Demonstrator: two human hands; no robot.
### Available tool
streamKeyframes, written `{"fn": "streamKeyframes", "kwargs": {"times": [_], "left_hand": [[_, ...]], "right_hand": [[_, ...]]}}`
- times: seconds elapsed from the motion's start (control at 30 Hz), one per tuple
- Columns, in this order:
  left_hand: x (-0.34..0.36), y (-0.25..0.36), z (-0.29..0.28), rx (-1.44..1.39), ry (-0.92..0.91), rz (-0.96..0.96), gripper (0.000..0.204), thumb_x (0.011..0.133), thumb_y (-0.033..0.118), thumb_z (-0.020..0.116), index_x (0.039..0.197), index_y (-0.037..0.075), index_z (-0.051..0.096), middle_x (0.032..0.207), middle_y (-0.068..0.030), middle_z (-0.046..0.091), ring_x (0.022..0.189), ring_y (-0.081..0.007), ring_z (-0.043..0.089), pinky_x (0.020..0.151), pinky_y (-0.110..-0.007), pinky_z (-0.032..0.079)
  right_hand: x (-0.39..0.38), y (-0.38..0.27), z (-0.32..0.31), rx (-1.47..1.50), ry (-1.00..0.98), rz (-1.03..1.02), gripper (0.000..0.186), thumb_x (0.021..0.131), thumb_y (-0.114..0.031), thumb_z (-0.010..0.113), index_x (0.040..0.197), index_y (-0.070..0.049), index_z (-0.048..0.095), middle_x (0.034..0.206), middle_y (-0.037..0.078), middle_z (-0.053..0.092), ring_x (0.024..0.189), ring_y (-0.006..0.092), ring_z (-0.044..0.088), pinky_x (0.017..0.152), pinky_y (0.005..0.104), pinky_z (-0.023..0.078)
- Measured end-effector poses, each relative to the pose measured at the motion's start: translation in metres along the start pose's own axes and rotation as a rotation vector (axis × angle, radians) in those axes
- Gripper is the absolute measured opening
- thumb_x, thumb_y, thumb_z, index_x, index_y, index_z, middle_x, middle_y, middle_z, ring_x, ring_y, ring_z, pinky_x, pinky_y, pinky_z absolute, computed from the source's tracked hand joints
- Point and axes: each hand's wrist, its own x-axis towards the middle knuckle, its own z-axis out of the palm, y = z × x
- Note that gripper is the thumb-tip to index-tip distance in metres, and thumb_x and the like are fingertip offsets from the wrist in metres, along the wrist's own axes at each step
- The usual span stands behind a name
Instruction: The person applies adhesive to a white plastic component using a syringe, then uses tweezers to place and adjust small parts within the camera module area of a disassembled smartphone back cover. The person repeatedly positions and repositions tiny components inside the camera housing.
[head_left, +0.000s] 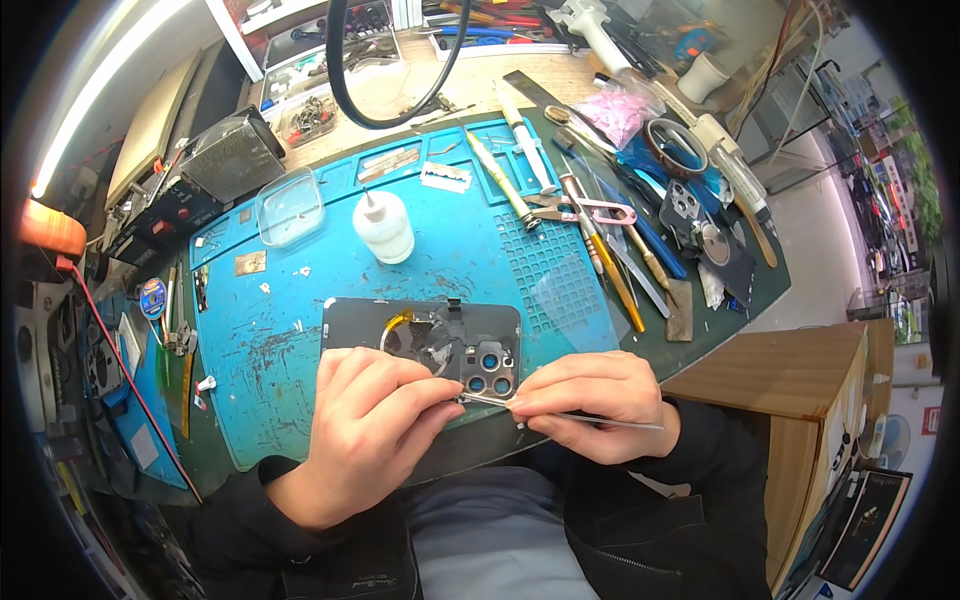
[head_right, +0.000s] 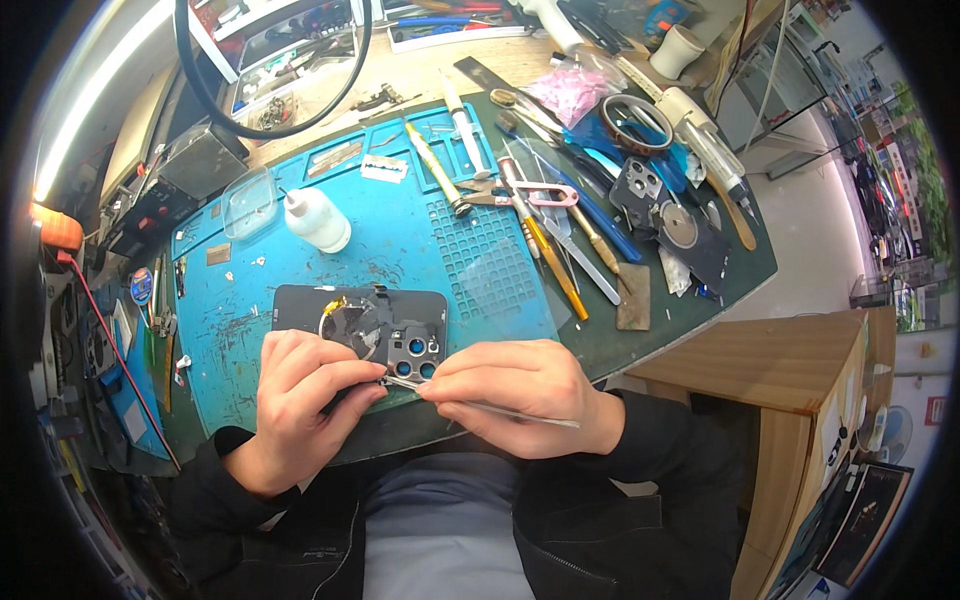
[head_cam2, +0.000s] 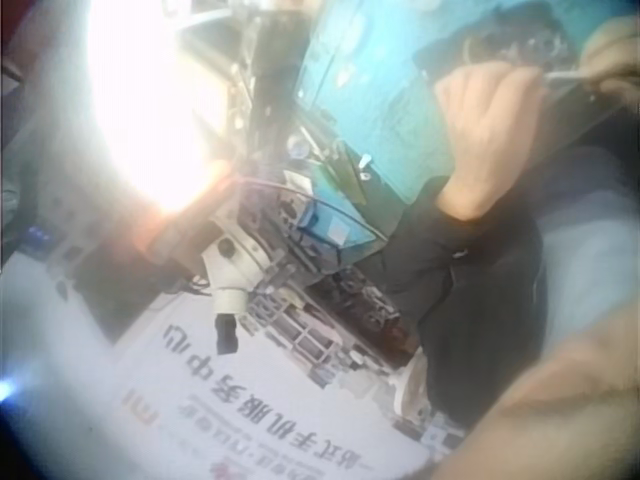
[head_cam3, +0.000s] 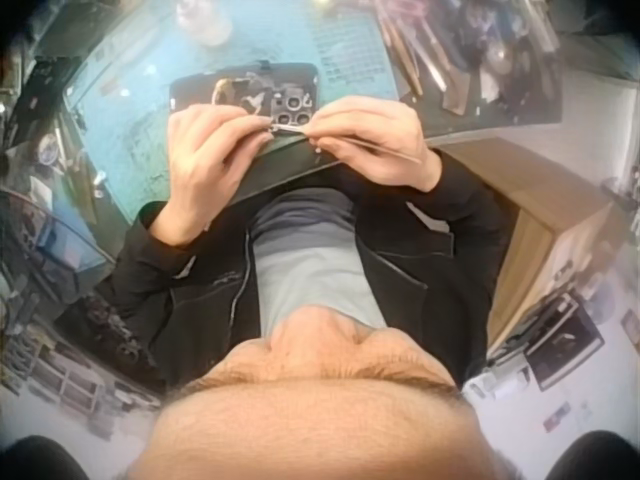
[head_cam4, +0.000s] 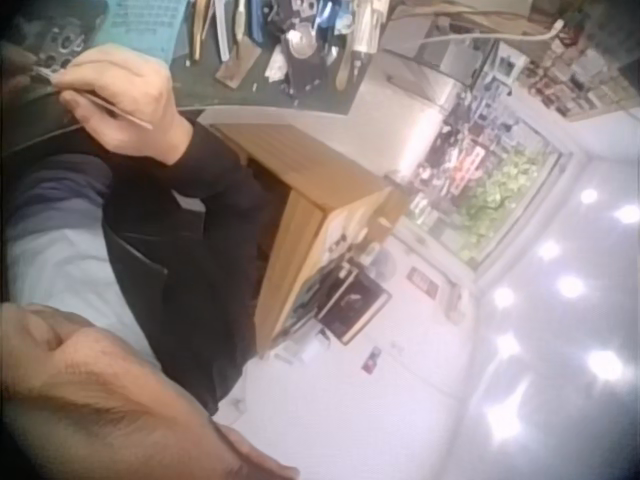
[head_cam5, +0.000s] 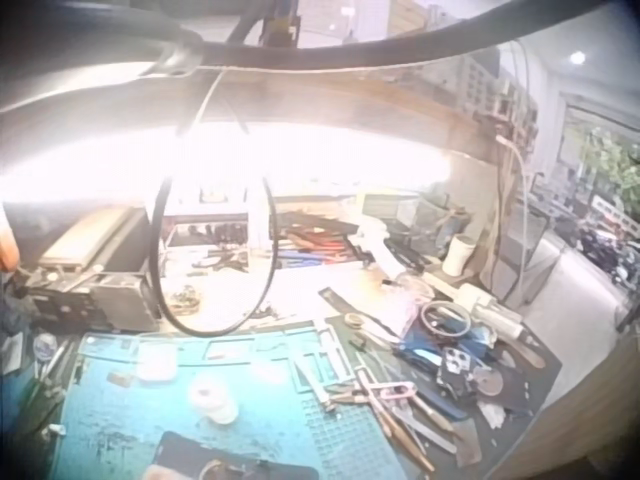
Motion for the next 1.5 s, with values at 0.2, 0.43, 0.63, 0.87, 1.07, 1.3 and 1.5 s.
{"fn": "streamKeyframes", "kwargs": {"times": [0.2, 0.43, 0.63, 0.87, 1.07, 1.3, 1.5], "left_hand": [[0.0000, 0.0005, 0.0000, 0.000, -0.010, -0.004, 0.025, 0.078, 0.012, 0.089, 0.100, 0.011, 0.078, 0.093, 0.0003, 0.070, 0.085, -0.0208, 0.063, 0.083, -0.037, 0.044], [-0.0009, -0.0012, 0.0018, -0.033, 0.004, -0.007, 0.024, 0.077, 0.012, 0.090, 0.098, 0.011, 0.078, 0.091, 0.0005, 0.071, 0.083, -0.0213, 0.061, 0.081, -0.037, 0.042], [-0.0002, 0.0000, 0.0000, -0.026, -0.012, -0.007, 0.025, 0.077, 0.015, 0.090, 0.099, 0.012, 0.078, 0.092, 0.0005, 0.071, 0.084, -0.0210, 0.062, 0.081, -0.037, 0.042], [-0.0011, -0.0012, 0.0024, -0.041, -0.013, -0.014, 0.029, 0.074, 0.015, 0.092, 0.099, 0.013, 0.078, 0.092, 0.0010, 0.071, 0.083, -0.0216, 0.059, 0.082, -0.037, 0.041], [-0.0005, -0.0001, 0.0025, -0.039, -0.020, -0.016, 0.030, 0.073, 0.015, 0.092, 0.100, 0.012, 0.078, 0.093, 0.0006, 0.071, 0.084, -0.0223, 0.059, 0.082, -0.037, 0.041], [-0.0008, -0.0004, 0.0020, -0.034, -0.033, -0.008, 0.030, 0.074, 0.015, 0.092, 0.100, 0.012, 0.078, 0.094, 0.0001, 0.071, 0.085, -0.0221, 0.060, 0.082, -0.037, 0.042], [-0.0001, -0.0004, 0.0003, -0.020, -0.044, -0.002, 0.029, 0.076, 0.017, 0.091, 0.101, 0.012, 0.077, 0.096, 0.0000, 0.070, 0.087, -0.0214, 0.063, 0.082, -0.038, 0.043]], "right_hand": [[0.0000, 0.0005, 0.0004, -0.001, -0.003, -0.001, 0.025, 0.086, 0.001, 0.083, 0.110, -0.001, 0.078, 0.099, 0.014, 0.077, 0.081, 0.0287, 0.076, 0.068, 0.0347, 0.060], [-0.0004, -0.0004, 0.0013, -0.003, -0.003, 0.007, 0.024, 0.086, 0.000, 0.083, 0.110, -0.001, 0.079, 0.100, 0.014, 0.077, 0.081, 0.0280, 0.076, 0.068, 0.0344, 0.060], [0.0001, -0.0002, 0.0016, 0.016, -0.009, 0.001, 0.024, 0.087, 0.000, 0.083, 0.111, -0.001, 0.078, 0.100, 0.014, 0.077, 0.082, 0.0284, 0.076, 0.068, 0.0346, 0.060], [0.0015, -0.0001, 0.0020, 0.028, -0.014, -0.010, 0.024, 0.087, 0.000, 0.083, 0.111, 0.000, 0.078, 0.100, 0.015, 0.077, 0.083, 0.0290, 0.077, 0.069, 0.0350, 0.060], [0.0011, 0.0003, 0.0025, 0.027, -0.015, -0.014, 0.024, 0.088, 0.000, 0.082, 0.111, 0.000, 0.078, 0.100, 0.015, 0.077, 0.082, 0.0295, 0.076, 0.068, 0.0351, 0.060], [0.0008, 0.0010, 0.0033, 0.016, -0.016, -0.021, 0.024, 0.087, 0.000, 0.082, 0.111, 0.000, 0.078, 0.100, 0.015, 0.077, 0.082, 0.0295, 0.076, 0.067, 0.0347, 0.061], [0.0011, 0.0014, 0.0039, 0.021, -0.012, -0.024, 0.025, 0.087, 0.001, 0.083, 0.112, 0.000, 0.078, 0.100, 0.015, 0.077, 0.081, 0.0294, 0.077, 0.067, 0.0346, 0.061]]}}
